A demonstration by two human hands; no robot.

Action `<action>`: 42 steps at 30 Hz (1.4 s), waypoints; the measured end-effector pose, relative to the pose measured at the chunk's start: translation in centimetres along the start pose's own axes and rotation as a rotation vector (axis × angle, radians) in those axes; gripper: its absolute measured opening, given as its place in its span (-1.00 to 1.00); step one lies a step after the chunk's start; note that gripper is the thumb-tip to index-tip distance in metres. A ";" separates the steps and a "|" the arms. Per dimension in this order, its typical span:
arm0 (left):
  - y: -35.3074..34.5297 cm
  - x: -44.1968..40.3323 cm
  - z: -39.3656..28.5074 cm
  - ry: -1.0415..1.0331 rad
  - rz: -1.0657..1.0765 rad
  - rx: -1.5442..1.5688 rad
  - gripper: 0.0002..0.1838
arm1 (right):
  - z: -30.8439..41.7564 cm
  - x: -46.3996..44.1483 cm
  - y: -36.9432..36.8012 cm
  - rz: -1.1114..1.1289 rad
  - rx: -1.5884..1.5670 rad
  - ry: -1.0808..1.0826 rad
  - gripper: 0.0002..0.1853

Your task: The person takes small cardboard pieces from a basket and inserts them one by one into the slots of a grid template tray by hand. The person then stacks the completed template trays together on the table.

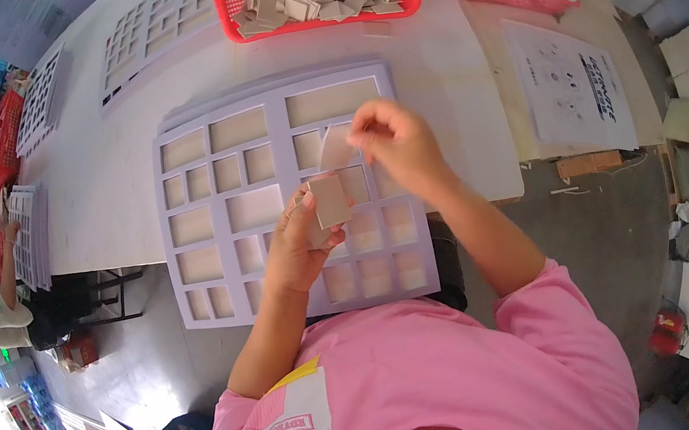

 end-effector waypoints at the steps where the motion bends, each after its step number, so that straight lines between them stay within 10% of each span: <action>1: 0.0 0.0 -0.1 0.008 -0.007 -0.025 -0.48 | 0.0 -0.7 1.1 -0.066 -0.015 -0.014 -0.93; 19: 2.0 0.4 -0.4 -0.018 -0.090 0.055 -0.52 | -4.2 -3.3 4.9 0.032 0.452 -0.022 -0.89; 25: 1.8 0.2 0.0 0.039 -0.081 0.020 -0.53 | -2.7 -1.7 3.3 -0.077 0.860 0.389 -0.77; 34: -0.2 -0.4 1.1 0.126 0.012 -0.030 -0.48 | -0.8 2.7 -0.4 0.342 0.051 -0.128 -0.86; 42: 0.9 0.5 -0.5 0.017 -0.078 0.149 -0.40 | -2.0 1.2 4.7 0.037 0.244 -0.123 -0.94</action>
Point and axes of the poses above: each hand's wrist, its own x-axis away from the middle knuckle, its own y-axis out of the back of the hand, z = x × y, the point moved 4 cm from there along -x, towards the middle knuckle, and after that the axes turned 3 degrees about -x, right-handed, at the moved point
